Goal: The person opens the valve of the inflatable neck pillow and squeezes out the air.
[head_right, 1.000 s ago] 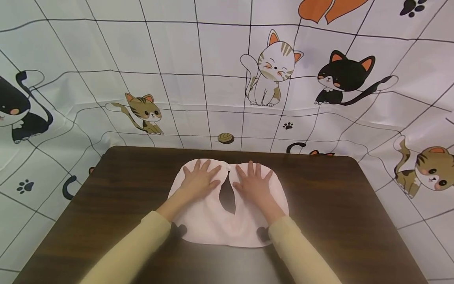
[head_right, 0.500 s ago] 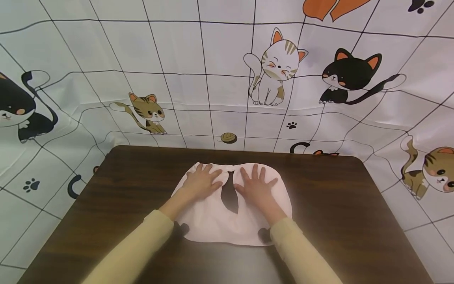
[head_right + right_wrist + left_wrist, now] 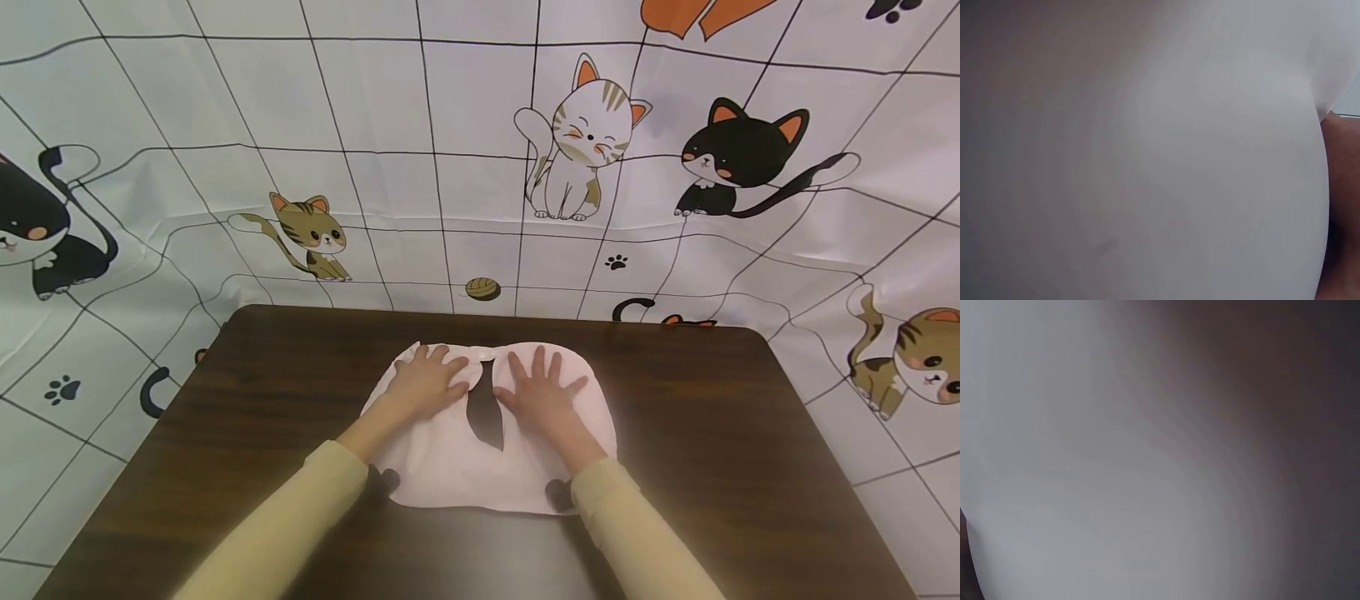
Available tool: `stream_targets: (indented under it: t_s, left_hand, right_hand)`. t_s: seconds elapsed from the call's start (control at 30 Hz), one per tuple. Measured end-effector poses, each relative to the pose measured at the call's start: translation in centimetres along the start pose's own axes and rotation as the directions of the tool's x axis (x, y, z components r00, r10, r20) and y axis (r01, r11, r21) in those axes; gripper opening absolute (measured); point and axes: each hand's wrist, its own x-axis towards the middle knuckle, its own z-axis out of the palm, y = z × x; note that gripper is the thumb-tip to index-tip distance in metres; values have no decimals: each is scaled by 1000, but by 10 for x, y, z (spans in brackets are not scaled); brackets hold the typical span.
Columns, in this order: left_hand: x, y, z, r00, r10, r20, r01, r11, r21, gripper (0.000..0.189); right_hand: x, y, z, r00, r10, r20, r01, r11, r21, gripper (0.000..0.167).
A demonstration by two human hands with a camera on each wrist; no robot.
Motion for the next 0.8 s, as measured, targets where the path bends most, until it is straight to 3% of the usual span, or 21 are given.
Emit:
stream_targets:
  t_s: [0.23, 0.53, 0.8]
  left_hand:
    - [1, 2, -3, 1000, -7, 18, 7, 1000, -6, 53]
    - [3, 1, -1, 1000, -2, -6, 2, 1000, -16, 56]
    - [4, 2, -2, 999, -39, -3, 39, 998, -44, 60]
  right_hand:
    - [-1, 0, -1, 1000, 6, 0, -6, 1000, -4, 73]
    - [-3, -2, -2, 1000, 18, 13, -18, 999, -36, 74]
    - [-2, -4, -5, 999, 26, 43, -24, 999, -45, 78]
